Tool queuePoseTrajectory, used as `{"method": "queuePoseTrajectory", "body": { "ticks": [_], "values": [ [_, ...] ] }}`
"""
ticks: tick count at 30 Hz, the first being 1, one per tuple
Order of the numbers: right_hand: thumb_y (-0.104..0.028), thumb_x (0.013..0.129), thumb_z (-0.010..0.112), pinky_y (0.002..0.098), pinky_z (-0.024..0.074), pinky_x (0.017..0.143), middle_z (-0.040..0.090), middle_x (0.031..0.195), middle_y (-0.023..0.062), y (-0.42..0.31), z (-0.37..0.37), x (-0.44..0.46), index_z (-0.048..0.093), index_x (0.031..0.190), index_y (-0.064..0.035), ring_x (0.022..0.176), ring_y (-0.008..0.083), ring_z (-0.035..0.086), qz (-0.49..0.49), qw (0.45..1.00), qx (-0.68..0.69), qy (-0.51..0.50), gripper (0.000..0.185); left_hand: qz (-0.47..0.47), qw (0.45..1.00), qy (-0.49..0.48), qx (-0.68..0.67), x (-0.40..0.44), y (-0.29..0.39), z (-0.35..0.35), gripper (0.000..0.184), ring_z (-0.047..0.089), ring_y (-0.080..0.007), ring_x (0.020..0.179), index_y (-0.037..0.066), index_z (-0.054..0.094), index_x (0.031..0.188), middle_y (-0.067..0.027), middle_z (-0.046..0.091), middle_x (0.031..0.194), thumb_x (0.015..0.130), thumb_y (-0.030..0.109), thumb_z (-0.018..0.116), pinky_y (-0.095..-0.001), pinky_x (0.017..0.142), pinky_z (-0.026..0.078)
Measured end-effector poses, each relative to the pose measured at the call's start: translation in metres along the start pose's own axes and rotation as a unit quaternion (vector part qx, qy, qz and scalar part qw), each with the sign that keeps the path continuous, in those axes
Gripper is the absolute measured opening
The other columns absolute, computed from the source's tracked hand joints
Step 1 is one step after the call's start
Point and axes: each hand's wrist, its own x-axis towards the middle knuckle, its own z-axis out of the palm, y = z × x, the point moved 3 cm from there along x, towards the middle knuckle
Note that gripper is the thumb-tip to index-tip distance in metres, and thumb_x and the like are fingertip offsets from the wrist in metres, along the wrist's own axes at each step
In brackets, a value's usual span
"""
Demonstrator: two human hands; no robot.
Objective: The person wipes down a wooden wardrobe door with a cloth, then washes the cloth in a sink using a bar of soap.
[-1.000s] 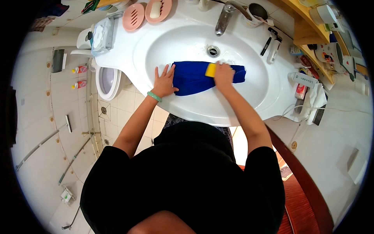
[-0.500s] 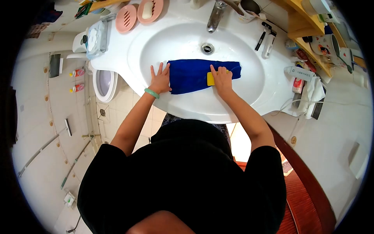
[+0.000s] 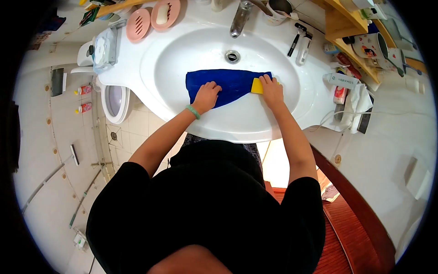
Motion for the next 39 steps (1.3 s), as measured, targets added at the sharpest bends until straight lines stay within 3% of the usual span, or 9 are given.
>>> {"method": "queuePoseTrajectory", "body": {
  "ticks": [15,17,21,24,28,31,34,36,39],
  "values": [
    [-0.002,0.077,0.05,0.0387,0.048,0.078,0.057,0.102,0.0055,-0.019,-0.014,-0.059,0.052,0.113,-0.01,0.098,0.0268,0.054,-0.007,0.992,0.122,0.025,0.037,0.055,0.998,-0.006,-0.044,0.06,0.009,0.015,0.013,0.057,-0.0304,0.08,0.009,0.057,0.087,-0.0098,0.059,0.08,0.079,0.015,0.065,-0.0395,0.07,0.045],
    [0.001,0.073,0.051,0.0395,0.0472,0.081,0.058,0.104,0.0082,-0.013,-0.021,-0.068,0.052,0.113,-0.0074,0.098,0.0298,0.054,-0.014,0.979,0.196,0.057,0.041,-0.072,0.981,0.04,-0.175,0.059,0.002,0.002,0.016,0.058,-0.0379,0.074,0.005,0.052,0.092,-0.0166,0.06,0.074,0.085,0.018,0.059,-0.0443,0.066,0.045],
    [0.004,0.07,0.051,0.0403,0.0469,0.081,0.059,0.105,0.0102,0.0,-0.039,-0.074,0.052,0.112,-0.0055,0.098,0.0315,0.053,-0.035,0.974,0.214,0.07,0.044,-0.13,0.961,0.082,-0.229,0.058,-0.016,-0.043,0.017,0.056,-0.0455,0.079,0.001,0.045,0.091,-0.0251,0.059,0.081,0.091,0.018,0.049,-0.0531,0.07,0.042],
    [0.007,0.068,0.051,0.0409,0.0466,0.081,0.058,0.105,0.0113,0.014,-0.051,-0.073,0.052,0.113,-0.0047,0.098,0.0322,0.053,-0.047,0.976,0.202,0.067,0.047,-0.198,0.92,0.107,-0.322,0.05,-0.042,-0.06,0.018,0.057,-0.0355,0.074,0.002,0.05,0.092,-0.0211,0.058,0.078,0.092,0.02,0.049,-0.0411,0.066,0.044],
    [0.009,0.066,0.051,0.0419,0.0468,0.08,0.058,0.104,0.0115,0.034,-0.066,-0.068,0.052,0.111,-0.0057,0.097,0.0335,0.053,-0.035,0.981,0.165,0.1,0.048,-0.278,0.751,0.114,-0.588,0.021,-0.067,-0.084,0.011,0.051,-0.0114,0.068,0.005,0.053,0.093,-0.0039,0.056,0.077,0.091,0.016,0.053,-0.0287,0.059,0.043],
    [0.008,0.069,0.049,0.0418,0.0477,0.079,0.058,0.102,0.0107,0.045,-0.068,-0.058,0.051,0.112,-0.0076,0.097,0.0345,0.053,-0.001,0.987,0.13,0.094,0.045,-0.315,0.764,0.128,-0.549,0.001,-0.074,-0.09,0.008,0.055,-0.016,0.066,0.008,0.053,0.095,-0.0066,0.058,0.076,0.088,0.011,0.055,-0.0297,0.058,0.044],
    [0.006,0.071,0.05,0.041,0.0482,0.08,0.056,0.106,0.0117,0.044,-0.039,-0.042,0.051,0.113,-0.0078,0.098,0.0337,0.054,0.006,0.987,0.114,0.11,0.044,-0.232,0.956,0.052,-0.17,-0.011,-0.066,-0.087,0.02,0.061,-0.0322,0.076,0.015,0.057,0.097,-0.015,0.061,0.084,0.08,0.005,0.057,-0.0397,0.064,0.047],
    [0.005,0.073,0.051,0.0412,0.0483,0.081,0.055,0.108,0.012,0.018,-0.033,-0.031,0.051,0.113,-0.008,0.099,0.0329,0.053,0.011,0.99,0.115,0.087,0.043,-0.216,0.976,-0.002,0.009,-0.021,-0.057,-0.069,0.021,0.06,-0.0292,0.078,0.015,0.061,0.098,-0.0112,0.058,0.091,0.078,0.008,0.062,-0.0385,0.066,0.048],
    [-0.006,0.081,0.05,0.0419,0.049,0.075,0.052,0.107,0.0114,-0.036,-0.001,-0.007,0.053,0.114,-0.0093,0.1,0.0291,0.053,-0.026,0.989,0.09,0.118,0.033,-0.232,0.972,-0.023,0.034,-0.024,-0.044,-0.057,0.028,0.056,-0.0271,0.092,0.014,0.062,0.098,-0.0092,0.053,0.101,0.071,0.011,0.071,-0.039,0.075,0.047]
  ]
}}
